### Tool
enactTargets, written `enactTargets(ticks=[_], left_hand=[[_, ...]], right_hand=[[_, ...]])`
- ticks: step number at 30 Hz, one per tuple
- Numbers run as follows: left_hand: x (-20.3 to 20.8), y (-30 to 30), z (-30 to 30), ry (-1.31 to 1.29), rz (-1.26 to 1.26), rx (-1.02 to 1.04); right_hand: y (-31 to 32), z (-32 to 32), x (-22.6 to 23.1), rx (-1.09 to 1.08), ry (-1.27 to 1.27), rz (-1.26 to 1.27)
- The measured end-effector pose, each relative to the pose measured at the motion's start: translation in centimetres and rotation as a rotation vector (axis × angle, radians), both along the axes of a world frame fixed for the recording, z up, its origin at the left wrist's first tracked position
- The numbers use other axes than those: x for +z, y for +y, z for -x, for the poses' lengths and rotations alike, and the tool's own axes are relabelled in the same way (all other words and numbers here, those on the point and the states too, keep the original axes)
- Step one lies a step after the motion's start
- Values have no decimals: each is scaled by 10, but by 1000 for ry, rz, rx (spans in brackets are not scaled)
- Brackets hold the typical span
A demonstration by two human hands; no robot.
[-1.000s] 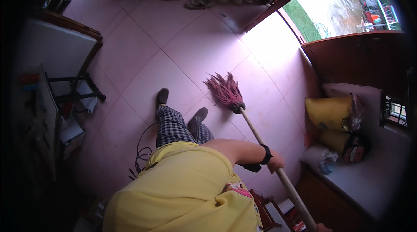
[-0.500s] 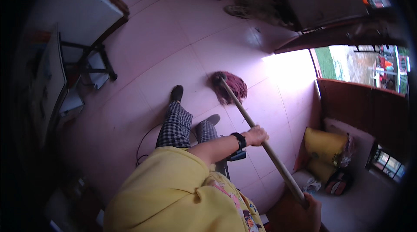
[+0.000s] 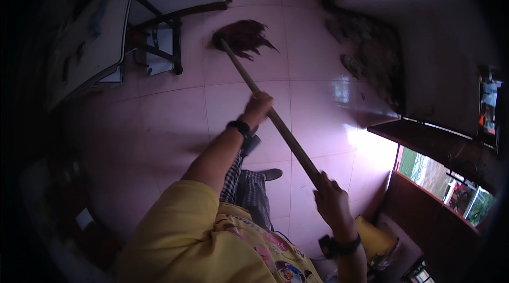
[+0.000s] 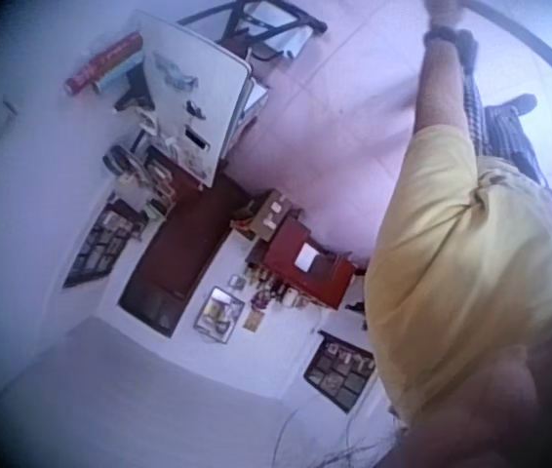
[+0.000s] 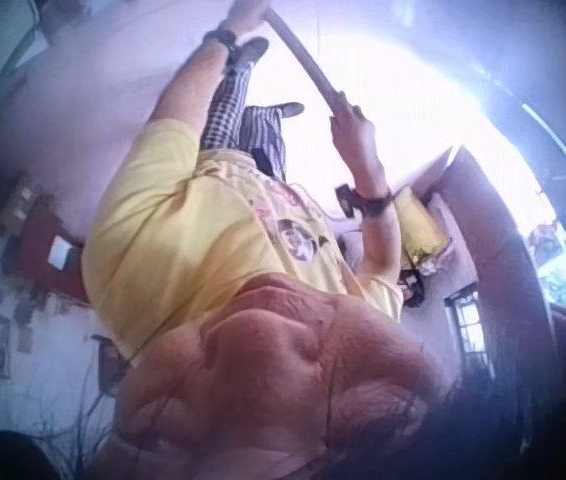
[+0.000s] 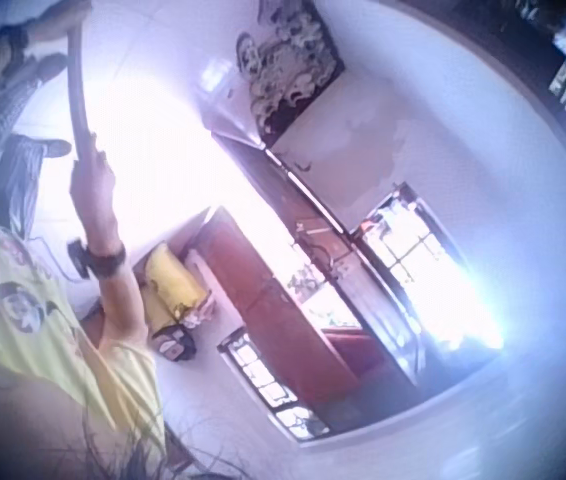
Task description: The person mops the floor using a mop, moving objects like a fan and a box to clean different sections of the room.
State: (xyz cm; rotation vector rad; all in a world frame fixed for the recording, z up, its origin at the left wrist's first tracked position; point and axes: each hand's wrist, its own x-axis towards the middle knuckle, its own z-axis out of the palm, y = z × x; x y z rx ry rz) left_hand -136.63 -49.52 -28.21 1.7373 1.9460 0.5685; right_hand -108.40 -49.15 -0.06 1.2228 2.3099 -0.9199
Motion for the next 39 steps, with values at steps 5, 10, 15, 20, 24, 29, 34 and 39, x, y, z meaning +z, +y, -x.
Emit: enactTargets(ticks=[5,10,15,20,24,29,34,39], left_hand=[[-2,-15,111,208,144,240],[-5,-39,94,142,151,258],[-3,-88,23,76,102,178],[-6,-140,-46,53,177,170],[-31,-186,-116,107,173,85],[-25,-231,-231,94,177,-158],[30,-264,-373,-42,635,-544],[74,-292,-473,-240,533,-966]], right_hand=[[17,142,-101,121,157,-73],[-4,141,-134,94,77,73],[-61,66,-85,156,-150,180],[-108,-8,-51,178,-141,110],[-169,-91,-20,126,-166,84],[-231,-201,28,76,-288,35],[-306,-299,102,-45,-428,8],[-352,-327,197,-194,-643,-72]])
